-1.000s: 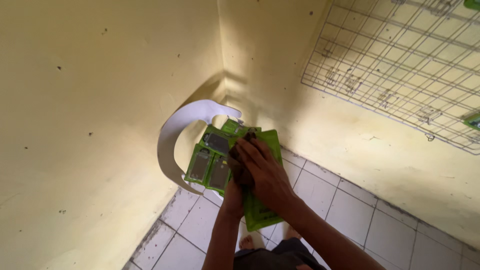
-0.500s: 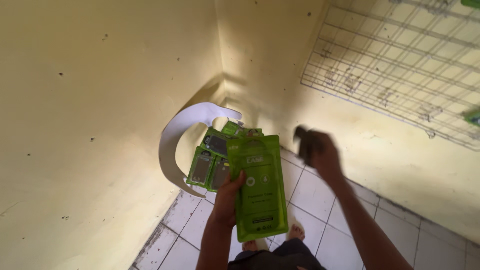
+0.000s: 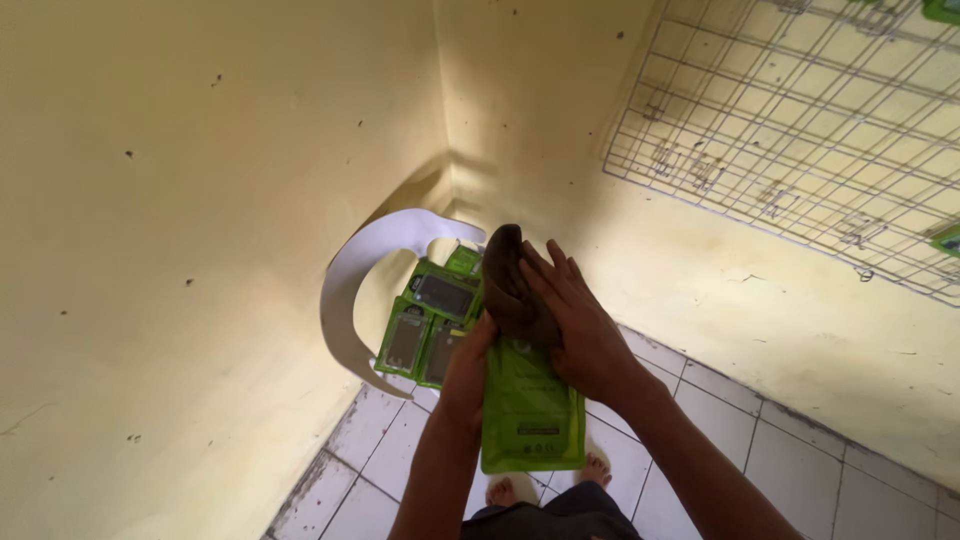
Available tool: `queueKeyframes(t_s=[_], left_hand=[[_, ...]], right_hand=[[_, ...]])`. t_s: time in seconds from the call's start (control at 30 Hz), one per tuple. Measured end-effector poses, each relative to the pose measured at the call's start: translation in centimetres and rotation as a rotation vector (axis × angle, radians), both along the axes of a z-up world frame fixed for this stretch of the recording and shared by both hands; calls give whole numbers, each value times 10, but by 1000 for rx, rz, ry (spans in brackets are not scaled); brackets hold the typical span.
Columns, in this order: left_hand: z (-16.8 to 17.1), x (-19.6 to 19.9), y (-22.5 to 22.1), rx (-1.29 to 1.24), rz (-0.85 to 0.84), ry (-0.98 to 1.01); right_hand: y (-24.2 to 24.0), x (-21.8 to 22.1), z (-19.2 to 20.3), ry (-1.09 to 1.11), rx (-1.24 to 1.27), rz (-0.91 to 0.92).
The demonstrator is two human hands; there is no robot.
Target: The person wipes the plastic packaging of several phone cases with a dark cloth. They pick up each case from a white plastic chair, wipe it, and hang it on a wall-mounted wire grid display. The process is repeated for multiple cases of different colors.
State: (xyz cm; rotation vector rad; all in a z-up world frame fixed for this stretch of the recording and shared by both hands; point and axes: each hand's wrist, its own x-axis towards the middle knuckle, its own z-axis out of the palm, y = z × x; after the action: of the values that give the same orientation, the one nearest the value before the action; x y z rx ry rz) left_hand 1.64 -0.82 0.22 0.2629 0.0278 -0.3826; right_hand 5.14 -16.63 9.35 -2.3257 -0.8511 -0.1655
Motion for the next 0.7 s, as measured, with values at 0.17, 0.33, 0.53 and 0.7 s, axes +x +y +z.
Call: queueKeyframes(t_s=[0.17,0.33,0.53,0.7], left_hand=[[-29,41,16,13,138,-16],[-21,58,42,180,109,26],[13,53,43,117,209,-54],[27,37,40,208,258,-5]], right_hand=[[17,-29,-9,-20,16,146],[13,-72,-17,-38,57,215],[-21,-75,-55,-56,-13,158],[-41,-40,-50,465,400,-299]])
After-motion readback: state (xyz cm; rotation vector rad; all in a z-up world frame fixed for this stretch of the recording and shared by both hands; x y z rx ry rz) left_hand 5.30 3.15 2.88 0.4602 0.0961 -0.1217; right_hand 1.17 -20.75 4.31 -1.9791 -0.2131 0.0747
